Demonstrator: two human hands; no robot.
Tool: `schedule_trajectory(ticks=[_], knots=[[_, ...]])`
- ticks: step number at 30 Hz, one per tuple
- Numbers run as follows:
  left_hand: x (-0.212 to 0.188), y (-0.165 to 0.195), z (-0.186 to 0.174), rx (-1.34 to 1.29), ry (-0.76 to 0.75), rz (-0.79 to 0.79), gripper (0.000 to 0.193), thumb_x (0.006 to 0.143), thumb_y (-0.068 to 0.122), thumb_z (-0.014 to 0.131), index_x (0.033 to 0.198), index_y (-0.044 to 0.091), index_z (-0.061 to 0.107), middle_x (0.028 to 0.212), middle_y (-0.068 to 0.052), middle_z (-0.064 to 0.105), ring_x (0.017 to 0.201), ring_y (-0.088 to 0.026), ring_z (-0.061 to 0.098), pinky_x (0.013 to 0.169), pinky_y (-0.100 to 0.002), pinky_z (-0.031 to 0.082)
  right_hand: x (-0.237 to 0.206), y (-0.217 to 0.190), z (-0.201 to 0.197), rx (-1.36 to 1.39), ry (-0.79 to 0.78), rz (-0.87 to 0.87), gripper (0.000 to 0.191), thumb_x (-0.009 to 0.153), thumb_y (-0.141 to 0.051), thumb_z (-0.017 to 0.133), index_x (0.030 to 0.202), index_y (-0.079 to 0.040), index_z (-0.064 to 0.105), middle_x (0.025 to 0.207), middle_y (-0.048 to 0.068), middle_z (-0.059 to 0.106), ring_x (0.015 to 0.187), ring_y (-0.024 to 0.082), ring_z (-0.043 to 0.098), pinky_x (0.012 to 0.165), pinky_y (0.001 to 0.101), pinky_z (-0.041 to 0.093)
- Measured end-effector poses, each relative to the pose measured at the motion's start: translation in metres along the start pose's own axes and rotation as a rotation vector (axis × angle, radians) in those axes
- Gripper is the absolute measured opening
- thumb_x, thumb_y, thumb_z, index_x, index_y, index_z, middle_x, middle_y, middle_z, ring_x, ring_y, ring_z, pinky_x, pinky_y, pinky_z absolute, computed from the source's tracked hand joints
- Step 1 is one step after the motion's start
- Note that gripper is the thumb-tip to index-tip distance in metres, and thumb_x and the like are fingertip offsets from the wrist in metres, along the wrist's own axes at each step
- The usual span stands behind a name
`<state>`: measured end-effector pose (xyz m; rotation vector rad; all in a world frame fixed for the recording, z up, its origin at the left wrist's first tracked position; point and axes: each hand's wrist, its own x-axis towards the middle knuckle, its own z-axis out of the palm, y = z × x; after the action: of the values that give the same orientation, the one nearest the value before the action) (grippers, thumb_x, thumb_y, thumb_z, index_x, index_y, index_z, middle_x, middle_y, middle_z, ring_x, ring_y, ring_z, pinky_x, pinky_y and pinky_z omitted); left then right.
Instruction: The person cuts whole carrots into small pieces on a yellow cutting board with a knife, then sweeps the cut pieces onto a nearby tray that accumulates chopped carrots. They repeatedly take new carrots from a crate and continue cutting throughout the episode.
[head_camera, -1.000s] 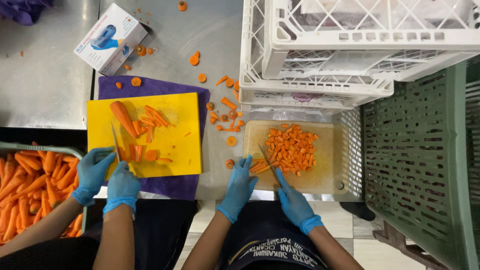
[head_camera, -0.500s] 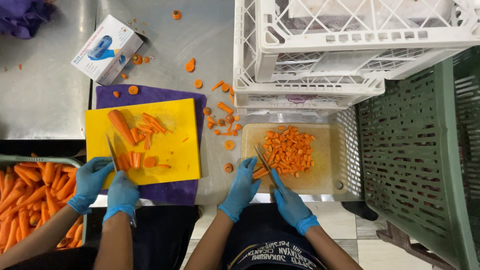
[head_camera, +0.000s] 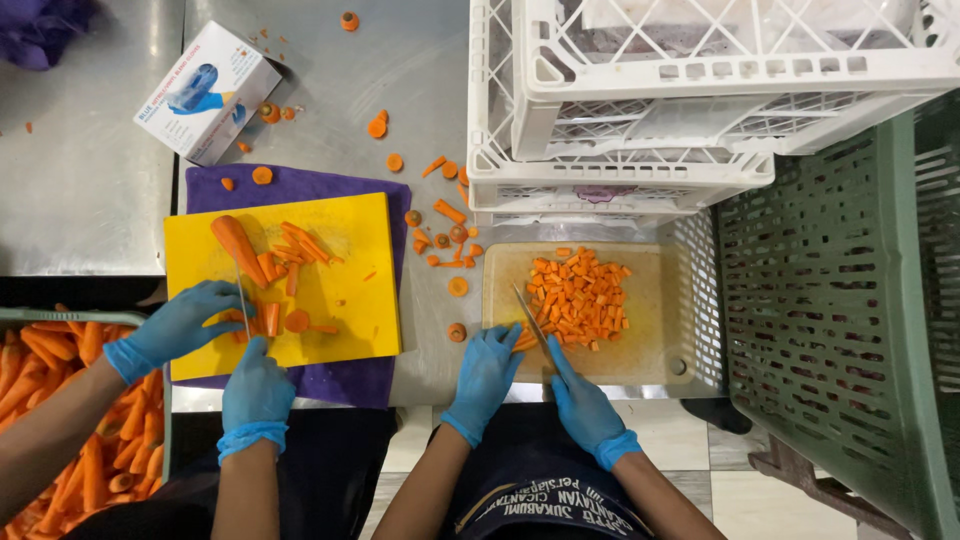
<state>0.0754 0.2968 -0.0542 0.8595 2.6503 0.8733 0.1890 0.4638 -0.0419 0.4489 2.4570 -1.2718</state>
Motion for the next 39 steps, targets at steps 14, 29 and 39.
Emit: schedule_trajectory(ticks=[14, 29, 39], knots=[[-0.025, -0.033, 0.025, -0.139, 0.224, 0.083, 0.035, 0.093, 0.014, 0.072, 0.127, 0.007, 0.067, 0.125, -0.012, 0.068, 0.112, -0.034, 0.062, 0.098, -0.042, 0.052, 0.000, -0.007, 0.012, -0.046, 0.005, -0.003, 0.069, 0.102, -0.024, 0.046, 0.164, -0.030, 0.016, 0.105, 0.028, 0.071, 0.094, 0.045, 0.069, 0.084, 0.0508, 0.053], [-0.034, -0.047, 0.033, -0.157, 0.278, 0.105, 0.020, 0.090, 0.010, 0.072, 0.110, 0.005, 0.073, 0.116, -0.008, 0.070, 0.106, -0.031, 0.064, 0.094, -0.041, 0.053, -0.023, -0.016, 0.030, -0.178, 0.023, -0.069, 0.068, 0.100, -0.022, 0.050, 0.161, -0.027, 0.023, 0.121, 0.021, 0.068, 0.095, 0.043, 0.070, 0.076, 0.0507, 0.057], [-0.034, -0.051, 0.036, -0.105, 0.315, 0.131, 0.014, 0.089, 0.008, 0.071, 0.103, 0.005, 0.073, 0.113, -0.005, 0.070, 0.105, -0.027, 0.064, 0.092, -0.039, 0.054, -0.019, -0.025, 0.032, -0.243, -0.008, -0.044, 0.068, 0.100, -0.021, 0.050, 0.161, -0.027, 0.023, 0.122, 0.021, 0.068, 0.093, 0.043, 0.071, 0.076, 0.0507, 0.057]])
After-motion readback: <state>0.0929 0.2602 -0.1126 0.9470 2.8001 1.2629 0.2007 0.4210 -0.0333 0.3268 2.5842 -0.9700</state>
